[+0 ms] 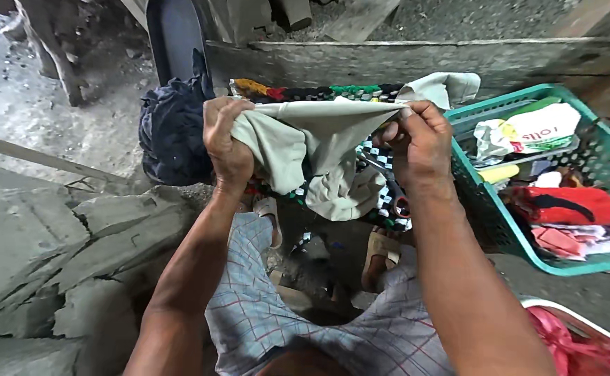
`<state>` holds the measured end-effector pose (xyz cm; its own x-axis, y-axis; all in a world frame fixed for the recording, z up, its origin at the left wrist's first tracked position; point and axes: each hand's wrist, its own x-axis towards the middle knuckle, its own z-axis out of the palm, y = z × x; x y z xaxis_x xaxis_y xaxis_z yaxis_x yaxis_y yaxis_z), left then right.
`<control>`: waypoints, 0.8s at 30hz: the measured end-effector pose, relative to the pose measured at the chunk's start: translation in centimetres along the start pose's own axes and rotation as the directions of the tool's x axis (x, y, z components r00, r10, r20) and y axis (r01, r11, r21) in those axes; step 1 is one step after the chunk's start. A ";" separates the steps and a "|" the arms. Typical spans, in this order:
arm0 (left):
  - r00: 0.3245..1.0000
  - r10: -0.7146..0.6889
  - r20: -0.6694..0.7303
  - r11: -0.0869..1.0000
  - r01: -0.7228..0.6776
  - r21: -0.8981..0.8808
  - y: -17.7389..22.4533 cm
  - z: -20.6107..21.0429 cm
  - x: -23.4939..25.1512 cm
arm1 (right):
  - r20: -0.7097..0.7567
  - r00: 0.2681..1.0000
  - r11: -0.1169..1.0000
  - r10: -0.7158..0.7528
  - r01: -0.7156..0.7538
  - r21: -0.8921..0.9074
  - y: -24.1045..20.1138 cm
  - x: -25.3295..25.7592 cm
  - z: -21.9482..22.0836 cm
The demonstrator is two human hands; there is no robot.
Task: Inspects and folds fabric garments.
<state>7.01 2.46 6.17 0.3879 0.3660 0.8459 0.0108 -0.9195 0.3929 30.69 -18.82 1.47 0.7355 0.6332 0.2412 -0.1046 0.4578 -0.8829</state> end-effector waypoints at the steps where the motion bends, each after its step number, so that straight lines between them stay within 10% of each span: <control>1: 0.999 0.027 -0.031 0.999 -0.029 -0.040 0.3 -0.4 0.4 | 0.027 1.000 0.998 -0.009 0.007 0.064 -0.1 0.0 0.1; 7: 0.963 -0.122 0.240 0.940 0.190 -0.283 0.8 0.2 2.5 | 0.198 0.978 0.998 -0.065 0.066 0.006 -0.6 -0.3 0.4; 11: 0.607 -0.675 0.420 0.450 0.789 -0.418 -3.0 2.2 0.9 | 0.340 0.932 0.848 0.126 0.077 -0.524 0.2 -1.4 1.0; 13: 0.477 -0.725 0.497 0.224 0.846 -0.484 -5.2 2.3 -0.4 | 0.336 0.925 0.658 0.177 0.143 -0.739 1.0 -1.9 1.8; 19: 0.636 -0.441 0.633 0.102 0.736 -0.669 -2.0 2.8 0.1 | 0.448 0.890 0.331 -0.086 0.449 -0.830 3.7 -3.2 4.7; 24: 0.604 -0.355 0.713 0.224 0.796 -0.563 -0.3 3.8 0.5 | 0.409 0.900 0.417 -0.150 0.432 -0.800 4.8 -3.6 5.9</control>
<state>10.66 2.36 5.08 0.8879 0.4457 0.1142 -0.2074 0.1661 0.9641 23.58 -15.27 -1.29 0.4042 0.7567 0.5139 0.8095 -0.0344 -0.5861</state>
